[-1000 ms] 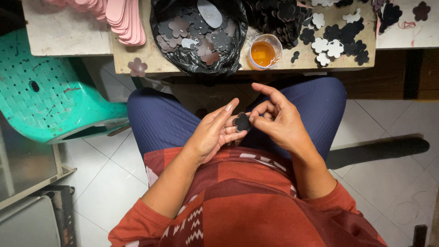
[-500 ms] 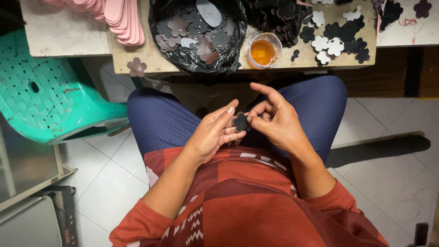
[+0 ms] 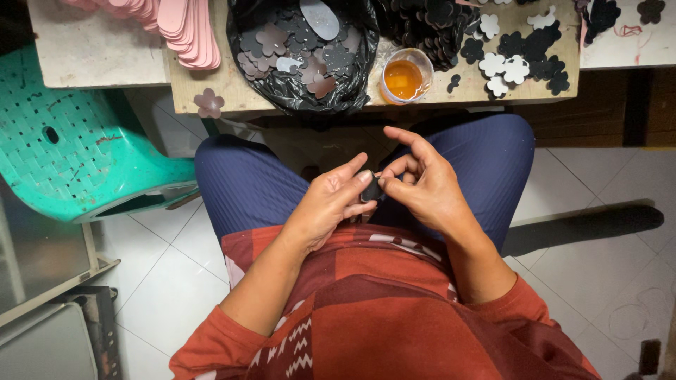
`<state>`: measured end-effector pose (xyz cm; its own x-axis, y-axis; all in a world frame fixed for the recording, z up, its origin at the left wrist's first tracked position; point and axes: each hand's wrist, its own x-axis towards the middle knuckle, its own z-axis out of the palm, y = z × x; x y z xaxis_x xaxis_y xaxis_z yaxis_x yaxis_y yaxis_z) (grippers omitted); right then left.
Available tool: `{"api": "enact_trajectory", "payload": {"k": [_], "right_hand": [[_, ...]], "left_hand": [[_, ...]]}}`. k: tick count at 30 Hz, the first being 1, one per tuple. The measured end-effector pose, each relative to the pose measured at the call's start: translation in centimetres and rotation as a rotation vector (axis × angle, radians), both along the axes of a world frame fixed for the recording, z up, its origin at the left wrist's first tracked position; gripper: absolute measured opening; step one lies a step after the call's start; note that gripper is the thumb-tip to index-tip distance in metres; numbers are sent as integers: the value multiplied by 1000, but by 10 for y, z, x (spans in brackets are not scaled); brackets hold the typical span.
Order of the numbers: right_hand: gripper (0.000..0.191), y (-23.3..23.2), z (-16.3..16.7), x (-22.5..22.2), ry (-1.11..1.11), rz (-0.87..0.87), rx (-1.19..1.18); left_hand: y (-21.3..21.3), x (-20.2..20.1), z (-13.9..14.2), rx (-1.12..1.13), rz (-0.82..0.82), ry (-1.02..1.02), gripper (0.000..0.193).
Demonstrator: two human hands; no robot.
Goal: The person sits at a table and repeatedly picks up small black and white flower-shaped pieces, aligns them, and presses them together by hand. They occasionally dip a piece into a small container of orange liquid before joining it with another piece. The assembled pieces are placed on the table.
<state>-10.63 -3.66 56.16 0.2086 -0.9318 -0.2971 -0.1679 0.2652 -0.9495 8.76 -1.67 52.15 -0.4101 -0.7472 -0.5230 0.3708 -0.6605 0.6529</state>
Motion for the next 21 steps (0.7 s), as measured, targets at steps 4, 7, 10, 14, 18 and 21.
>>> {"api": "enact_trajectory", "payload": {"k": [4,7,10,14,18,21], "right_hand": [[71,0,-4,-1,-21,-7,2],[71,-1,-7,-5,-85,-23,-29],[70,-2,-9,-6,-137,-55,-52],[74,-1,-11,-3,-224,-35,30],[73,2,-12,2,-274,-42,80],[73,2,-12,4,-287,-42,58]], "left_hand": [[-1,0,0,-58,-5,-9,75],[-3,0,0,-36,31,-13,72],[-5,2,-2,-80,71,-15,70],[-4,1,-4,-157,108,40,69],[-2,-2,-5,-222,127,57,70],[-2,-4,-5,-322,219,-75,77]]}}
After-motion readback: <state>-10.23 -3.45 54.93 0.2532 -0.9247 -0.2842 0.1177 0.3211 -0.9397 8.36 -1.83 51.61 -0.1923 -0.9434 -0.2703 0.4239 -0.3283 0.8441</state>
